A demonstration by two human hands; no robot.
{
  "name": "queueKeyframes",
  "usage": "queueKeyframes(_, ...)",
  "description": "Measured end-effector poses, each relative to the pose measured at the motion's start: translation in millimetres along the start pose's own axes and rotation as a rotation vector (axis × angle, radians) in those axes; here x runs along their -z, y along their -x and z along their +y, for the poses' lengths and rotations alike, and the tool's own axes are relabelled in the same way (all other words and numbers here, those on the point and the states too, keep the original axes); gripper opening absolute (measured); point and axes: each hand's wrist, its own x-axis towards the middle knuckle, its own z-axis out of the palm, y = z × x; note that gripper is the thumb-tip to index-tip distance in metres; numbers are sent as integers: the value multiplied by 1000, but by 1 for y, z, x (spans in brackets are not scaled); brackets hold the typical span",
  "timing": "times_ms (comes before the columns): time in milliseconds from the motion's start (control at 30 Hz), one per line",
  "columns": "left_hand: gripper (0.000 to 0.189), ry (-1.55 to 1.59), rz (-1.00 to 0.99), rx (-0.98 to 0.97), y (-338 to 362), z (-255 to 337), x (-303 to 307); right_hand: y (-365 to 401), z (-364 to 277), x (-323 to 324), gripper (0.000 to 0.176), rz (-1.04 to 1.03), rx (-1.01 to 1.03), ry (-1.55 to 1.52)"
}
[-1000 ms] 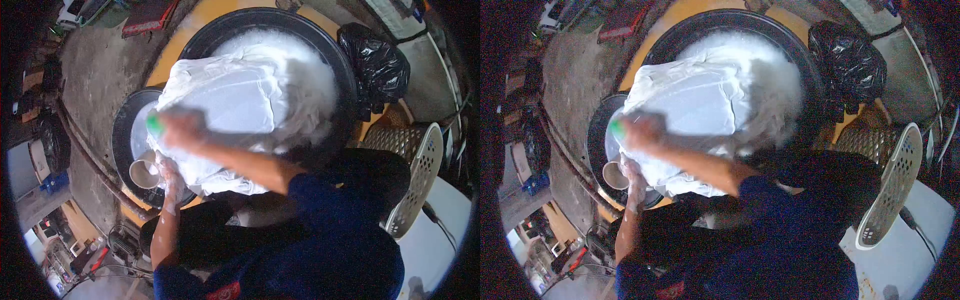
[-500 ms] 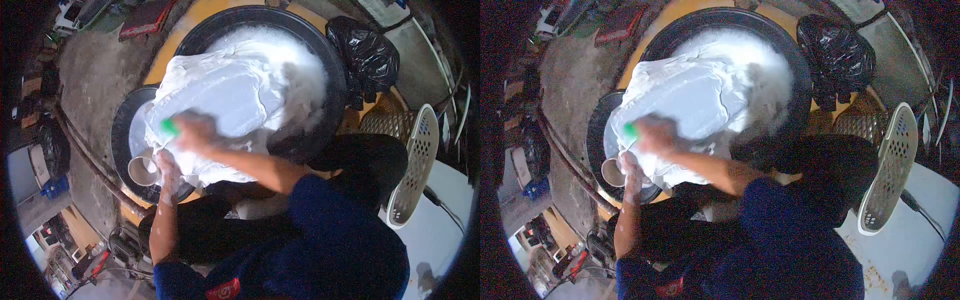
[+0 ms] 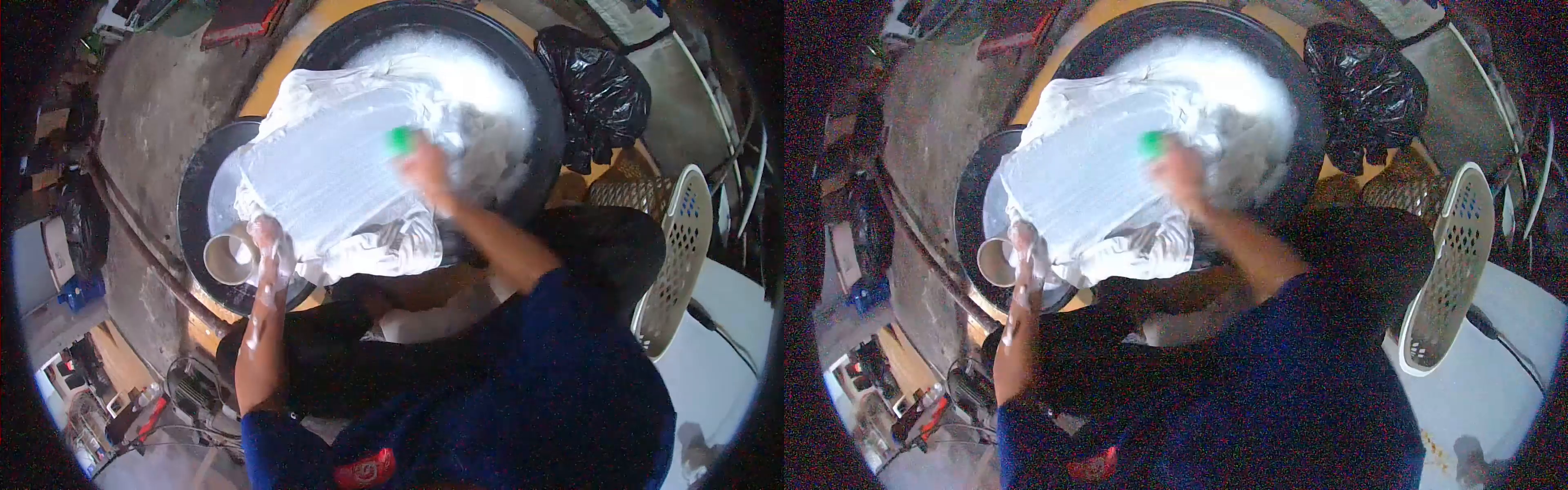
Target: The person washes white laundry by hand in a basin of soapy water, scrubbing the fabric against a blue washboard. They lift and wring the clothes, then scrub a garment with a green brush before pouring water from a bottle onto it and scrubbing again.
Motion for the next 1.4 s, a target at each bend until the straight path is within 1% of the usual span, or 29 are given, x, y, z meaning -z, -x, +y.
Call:
queueKeyframes(133,31,-20,43,-57,-15,-3,-8,4,-20,21,38,-29,61,-251)
queueKeyframes(167,31,-6,50,-70,-16,-3,-9,23,-67,-4,41,91,320,85)
queueKeyframes(200,31,2,55,-78,-16,-1,-11,46,-114,-28,43,112,441,44)
queueKeyframes(267,31,31,72,-90,-14,4,-15,57,-152,-18,39,-26,430,24)
queueKeyframes(333,31,30,96,-90,-14,5,-18,29,-96,-27,29,158,365,31)
queueKeyframes(367,31,20,106,-89,-15,5,-18,3,-49,-5,25,71,118,84)
queueKeyframes(400,31,19,120,-96,-19,6,-17,-32,29,-3,36,248,205,143)
queueKeyframes(467,31,25,129,-110,-26,4,-17,-57,41,33,33,288,59,261)
queueKeyframes(500,31,24,124,-110,-28,4,-16,-53,33,13,31,246,191,255)
queueKeyframes(533,31,29,120,-116,-29,4,-17,-35,-14,-1,33,229,345,-104)
queueKeyframes(567,31,37,116,-118,-27,4,-16,-19,-75,-28,38,86,309,-5)
queueKeyframes(600,32,39,114,-115,-23,5,-17,3,-130,-50,40,100,417,33)
queueKeyframes(667,32,48,119,-114,-15,11,-21,20,-186,-56,42,-112,593,-237)
queueKeyframes(700,32,33,133,-106,-10,13,-22,12,-165,-52,38,-60,504,-171)
queueKeyframes(733,32,23,145,-104,-11,15,-25,-10,-130,-40,34,-11,425,-99)
queueKeyframes(800,32,-8,174,-110,-13,14,-24,-78,-8,-7,20,186,270,-193)
queueKeyframes(900,32,-37,195,-114,-18,17,-25,-112,35,19,28,212,193,-2)
queueKeyframes(967,33,-33,196,-115,-20,19,-27,-107,4,-16,35,166,276,-38)
queueKeyframes(1000,33,-35,199,-116,-19,19,-25,-69,-76,-24,35,145,323,139)
queueKeyframes(1033,33,-51,200,-119,-15,20,-26,-38,-132,-37,33,141,519,-6)
queueKeyframes(1100,33,-75,208,-135,-12,22,-30,-28,-167,-34,37,-205,534,-123)
queueKeyframes(1133,33,-101,215,-149,-11,23,-33,-33,-143,-44,37,-15,587,-239)
queueKeyframes(1167,33,-117,223,-167,-11,24,-36,-50,-113,-39,33,229,293,183)
queueKeyframes(1200,33,-139,229,-189,-9,26,-38,-88,-50,-16,32,203,217,-149)
queueKeyframes(1267,32,-114,236,-165,-17,24,-33,-137,44,36,31,289,42,-25)
queueKeyframes(1300,32,-91,233,-159,-19,22,-31,-145,73,59,34,369,109,413)
queueKeyframes(1400,31,-16,207,-170,-23,18,-29,-148,54,84,41,133,94,515)
